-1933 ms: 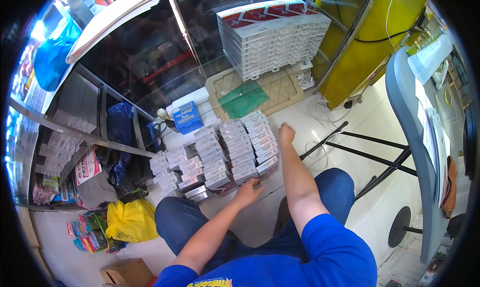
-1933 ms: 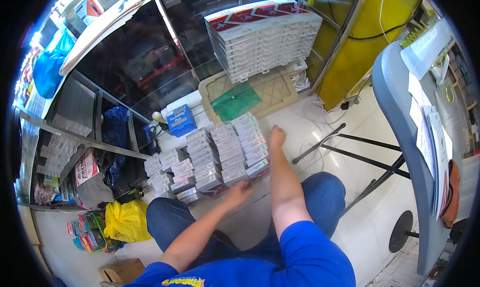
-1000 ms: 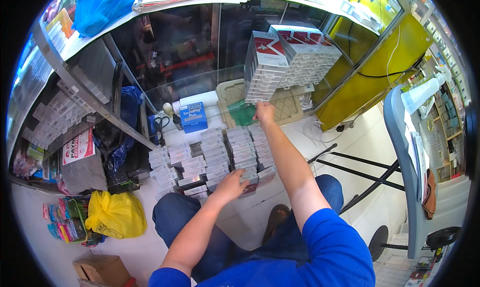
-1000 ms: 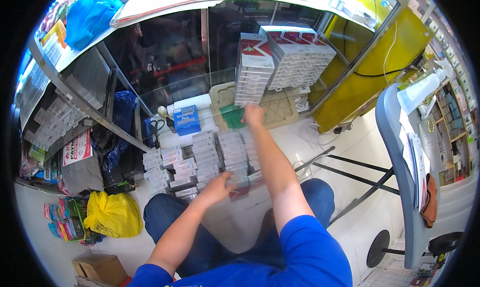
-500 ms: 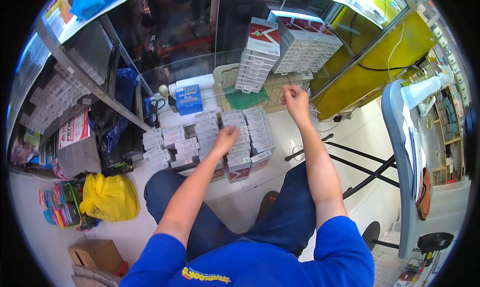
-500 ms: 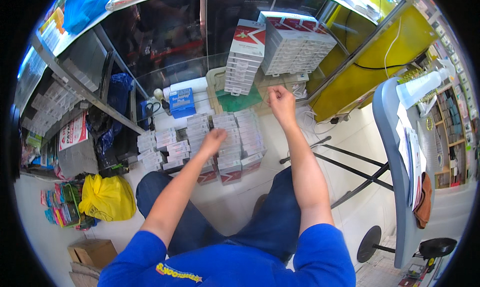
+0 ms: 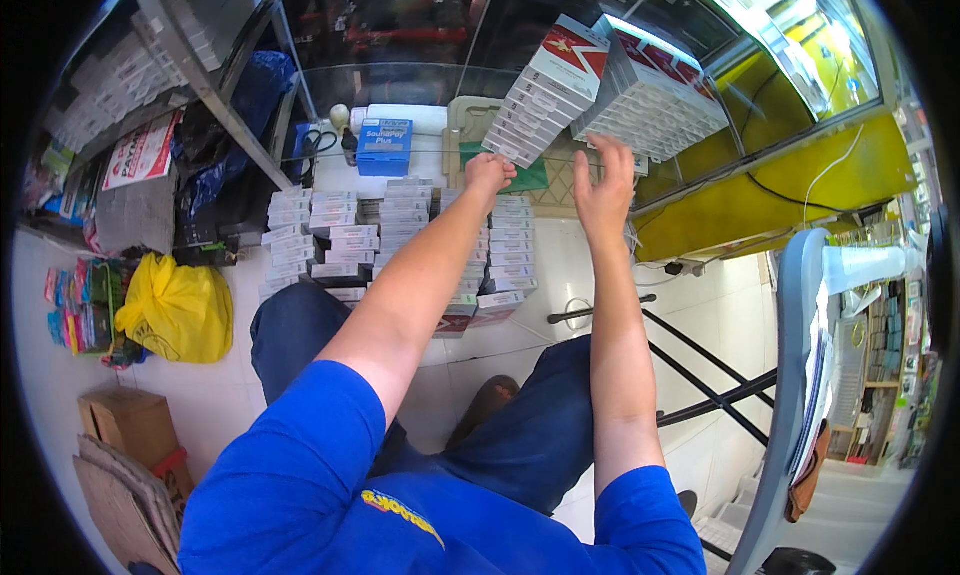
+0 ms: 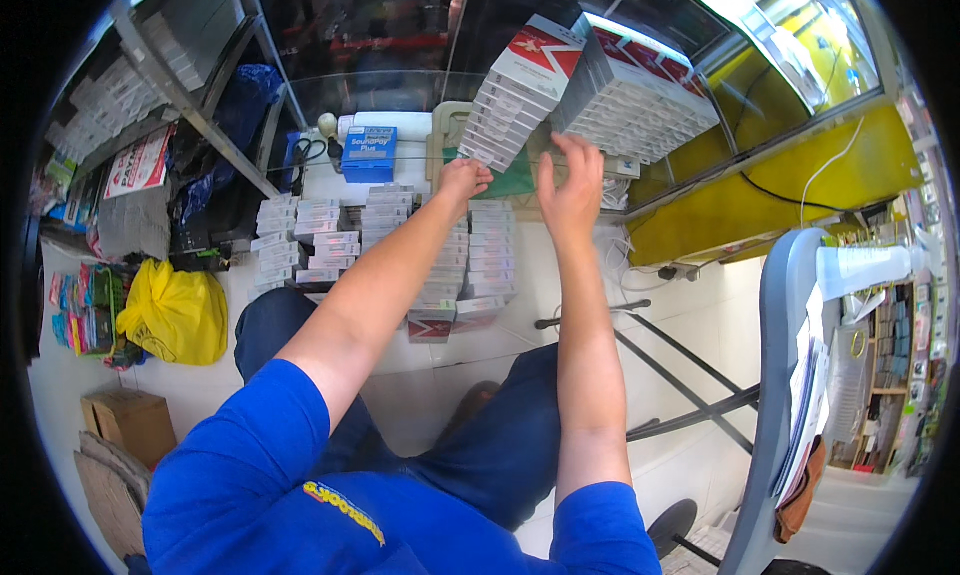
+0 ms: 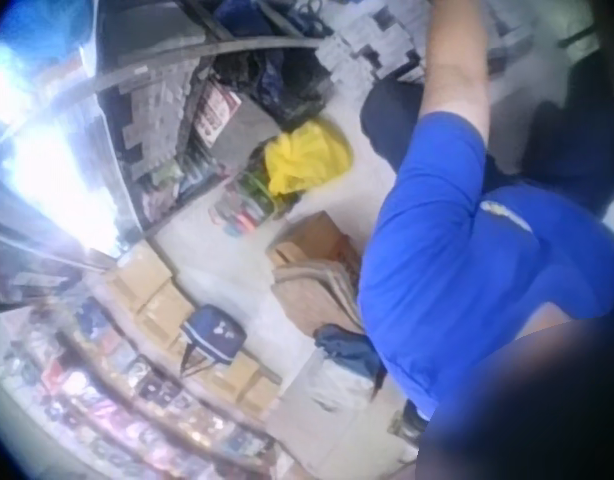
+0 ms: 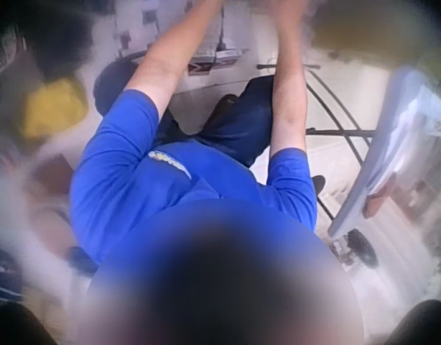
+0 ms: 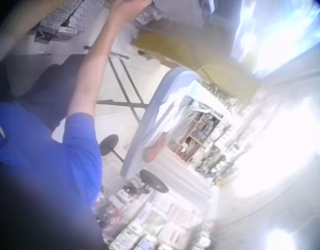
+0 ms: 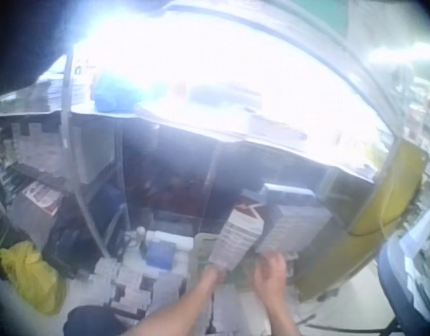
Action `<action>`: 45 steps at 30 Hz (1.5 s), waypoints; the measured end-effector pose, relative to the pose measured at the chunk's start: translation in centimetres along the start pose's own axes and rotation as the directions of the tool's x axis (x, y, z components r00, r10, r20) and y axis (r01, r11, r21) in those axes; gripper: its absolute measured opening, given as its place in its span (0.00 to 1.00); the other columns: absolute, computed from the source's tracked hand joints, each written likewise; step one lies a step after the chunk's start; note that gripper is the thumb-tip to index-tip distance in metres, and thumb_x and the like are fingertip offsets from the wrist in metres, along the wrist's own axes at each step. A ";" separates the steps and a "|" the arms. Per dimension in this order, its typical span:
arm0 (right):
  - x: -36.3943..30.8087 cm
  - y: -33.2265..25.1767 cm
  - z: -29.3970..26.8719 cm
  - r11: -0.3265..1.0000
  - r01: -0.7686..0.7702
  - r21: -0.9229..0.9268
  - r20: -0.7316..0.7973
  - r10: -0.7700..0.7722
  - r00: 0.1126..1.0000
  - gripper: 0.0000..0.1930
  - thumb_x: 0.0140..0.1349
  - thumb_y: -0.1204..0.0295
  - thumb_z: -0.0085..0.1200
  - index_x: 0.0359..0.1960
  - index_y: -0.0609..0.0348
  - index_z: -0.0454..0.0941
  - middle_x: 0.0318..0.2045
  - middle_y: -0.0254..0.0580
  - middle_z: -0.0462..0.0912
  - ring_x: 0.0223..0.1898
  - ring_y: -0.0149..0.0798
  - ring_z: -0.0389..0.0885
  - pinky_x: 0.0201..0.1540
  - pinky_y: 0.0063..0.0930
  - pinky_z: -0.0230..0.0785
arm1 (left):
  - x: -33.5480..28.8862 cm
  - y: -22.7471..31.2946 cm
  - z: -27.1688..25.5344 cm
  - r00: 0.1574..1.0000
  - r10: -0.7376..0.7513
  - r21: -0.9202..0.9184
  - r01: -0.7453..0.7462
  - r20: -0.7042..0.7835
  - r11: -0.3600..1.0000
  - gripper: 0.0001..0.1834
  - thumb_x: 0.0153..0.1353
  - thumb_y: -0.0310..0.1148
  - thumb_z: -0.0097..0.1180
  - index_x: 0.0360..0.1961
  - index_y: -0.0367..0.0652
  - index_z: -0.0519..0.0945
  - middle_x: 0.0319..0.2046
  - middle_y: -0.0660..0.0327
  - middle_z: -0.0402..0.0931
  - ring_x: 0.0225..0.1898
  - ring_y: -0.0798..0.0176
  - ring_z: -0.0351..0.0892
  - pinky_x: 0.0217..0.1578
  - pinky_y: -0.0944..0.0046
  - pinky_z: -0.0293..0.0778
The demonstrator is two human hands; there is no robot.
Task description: The person sits on the floor and repeatedly picks up small white boxes from a nearby stack, then places them into a growing stack on the floor. The person handles the boxes one at a time, aligning them as they build the pile.
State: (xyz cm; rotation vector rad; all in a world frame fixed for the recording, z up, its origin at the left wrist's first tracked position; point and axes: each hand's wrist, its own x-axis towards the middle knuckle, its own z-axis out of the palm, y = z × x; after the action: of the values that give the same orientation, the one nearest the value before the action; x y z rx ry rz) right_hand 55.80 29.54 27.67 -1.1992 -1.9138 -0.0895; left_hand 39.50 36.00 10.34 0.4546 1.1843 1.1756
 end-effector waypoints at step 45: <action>7.7 -4.7 -0.2 0.991 0.018 0.135 0.222 -0.048 0.974 0.33 0.53 0.69 0.76 0.63 0.52 0.78 0.61 0.48 0.71 0.64 0.49 0.71 0.65 0.41 0.65 | -13.6 2.9 -7.7 0.954 0.165 0.017 -0.174 0.249 0.985 0.11 0.77 0.37 0.52 0.45 0.40 0.77 0.47 0.58 0.82 0.51 0.61 0.87 0.46 0.62 0.79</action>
State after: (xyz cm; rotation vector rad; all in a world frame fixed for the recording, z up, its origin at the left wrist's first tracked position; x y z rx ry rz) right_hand 50.95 32.31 34.73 -1.1277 -2.1008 0.1603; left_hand 32.47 23.01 16.15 0.7226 0.9675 1.2049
